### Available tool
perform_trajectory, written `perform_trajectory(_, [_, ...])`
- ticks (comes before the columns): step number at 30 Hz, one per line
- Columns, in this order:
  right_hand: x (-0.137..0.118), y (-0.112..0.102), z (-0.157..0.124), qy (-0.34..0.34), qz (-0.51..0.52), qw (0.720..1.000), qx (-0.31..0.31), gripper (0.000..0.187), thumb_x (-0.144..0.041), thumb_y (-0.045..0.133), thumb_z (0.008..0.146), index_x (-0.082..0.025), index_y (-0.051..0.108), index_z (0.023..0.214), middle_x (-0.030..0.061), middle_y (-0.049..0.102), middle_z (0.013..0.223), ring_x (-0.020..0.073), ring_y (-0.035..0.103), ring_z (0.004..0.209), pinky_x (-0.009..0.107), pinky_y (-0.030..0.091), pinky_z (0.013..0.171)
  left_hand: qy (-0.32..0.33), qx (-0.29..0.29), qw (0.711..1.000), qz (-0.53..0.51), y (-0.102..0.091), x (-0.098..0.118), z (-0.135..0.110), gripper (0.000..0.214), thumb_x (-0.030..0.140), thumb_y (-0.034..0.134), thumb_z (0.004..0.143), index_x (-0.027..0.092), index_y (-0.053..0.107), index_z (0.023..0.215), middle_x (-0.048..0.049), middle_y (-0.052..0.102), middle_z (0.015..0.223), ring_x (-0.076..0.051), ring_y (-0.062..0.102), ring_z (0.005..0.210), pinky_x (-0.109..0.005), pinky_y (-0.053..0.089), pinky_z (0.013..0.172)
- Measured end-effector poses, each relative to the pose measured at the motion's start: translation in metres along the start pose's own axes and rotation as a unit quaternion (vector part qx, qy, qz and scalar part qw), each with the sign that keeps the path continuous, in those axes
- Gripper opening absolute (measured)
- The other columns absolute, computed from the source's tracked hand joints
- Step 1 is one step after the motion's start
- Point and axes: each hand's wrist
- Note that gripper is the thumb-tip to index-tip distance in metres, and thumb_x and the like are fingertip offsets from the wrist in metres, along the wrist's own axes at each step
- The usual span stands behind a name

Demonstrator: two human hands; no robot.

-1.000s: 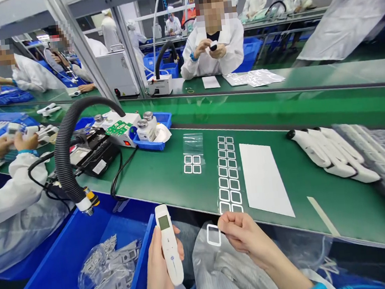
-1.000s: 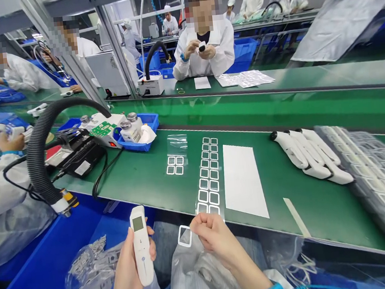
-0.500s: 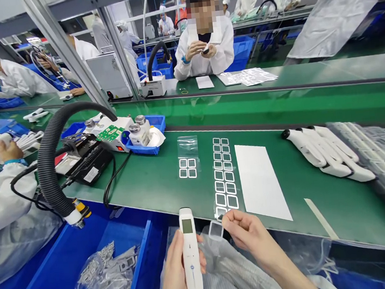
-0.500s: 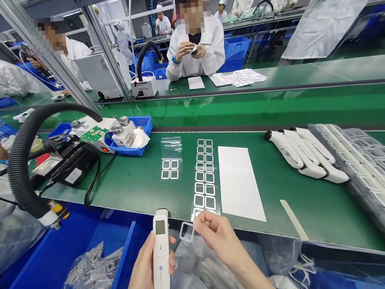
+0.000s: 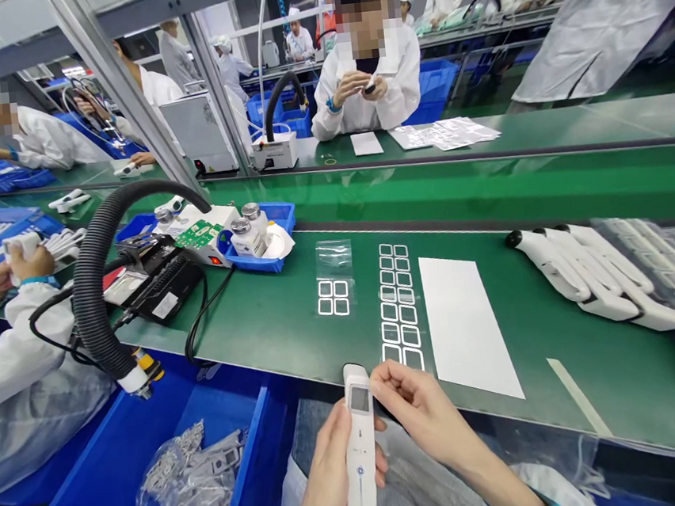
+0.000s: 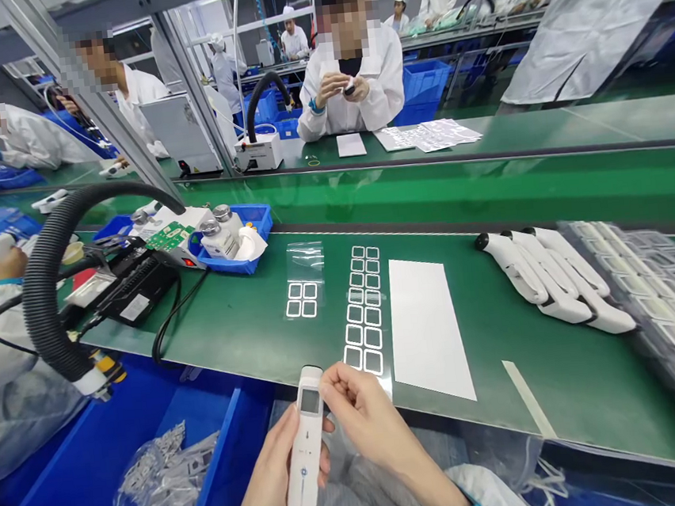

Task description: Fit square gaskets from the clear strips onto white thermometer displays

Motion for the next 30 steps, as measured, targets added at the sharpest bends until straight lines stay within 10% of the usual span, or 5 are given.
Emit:
perform_trajectory(5, [0.010,0.001,-0.004,-0.070,-0.123,0.990,0.025,0.028,-0.034,0.041,0.101,-0.019,0.054,0.081,-0.0040,0.050,0.058,0.0113,0.045,0.051,0.024,0.034,0.051,-0.012,0.009,1.000,0.003,0.001,0.000,0.002,0.064,0.068,0.073,0.068,0.013,0.059,0.098,-0.0086,0.068,0.085,-0.011,0.054,0.052,-0.023,0.043,0.049])
perform_trajectory(11, [0.025,-0.003,-0.016,-0.304,-0.418,0.852,0.085,0.025,-0.017,0.042,0.099,-0.015,0.065,0.108,0.0028,0.057,0.068,0.0168,0.052,0.059,0.029,0.038,0.055,0.012,-0.001,0.999,0.046,0.001,0.000,0.005,0.057,0.071,0.064,0.074,0.017,0.058,0.088,0.0001,0.058,0.059,-0.012,0.051,0.048,-0.023,0.041,0.047])
perform_trajectory(20, [0.010,-0.021,0.000,-0.095,-0.116,0.988,0.040,0.024,-0.035,0.050,0.097,-0.022,0.067,0.109,0.0072,0.067,0.110,0.0191,0.065,0.094,0.029,0.053,0.081,0.034,-0.056,0.991,0.120,0.002,-0.002,0.006,0.054,0.067,0.064,0.077,0.015,0.058,0.090,-0.0037,0.064,0.077,-0.009,0.051,0.046,-0.020,0.040,0.042])
perform_trajectory(30, [-0.002,-0.044,0.005,-0.067,-0.189,0.980,-0.015,0.025,-0.037,0.052,0.096,-0.022,0.068,0.108,0.0054,0.065,0.095,0.0183,0.062,0.082,0.029,0.051,0.074,0.023,-0.140,0.948,0.284,-0.005,0.010,0.036,0.035,0.044,0.060,0.081,0.016,0.056,0.101,0.0006,0.061,0.069,-0.008,0.048,0.038,-0.018,0.037,0.036])
Point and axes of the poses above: each hand's wrist, its own z-axis towards the middle knuckle, its own y-axis out of the palm, x = y × z
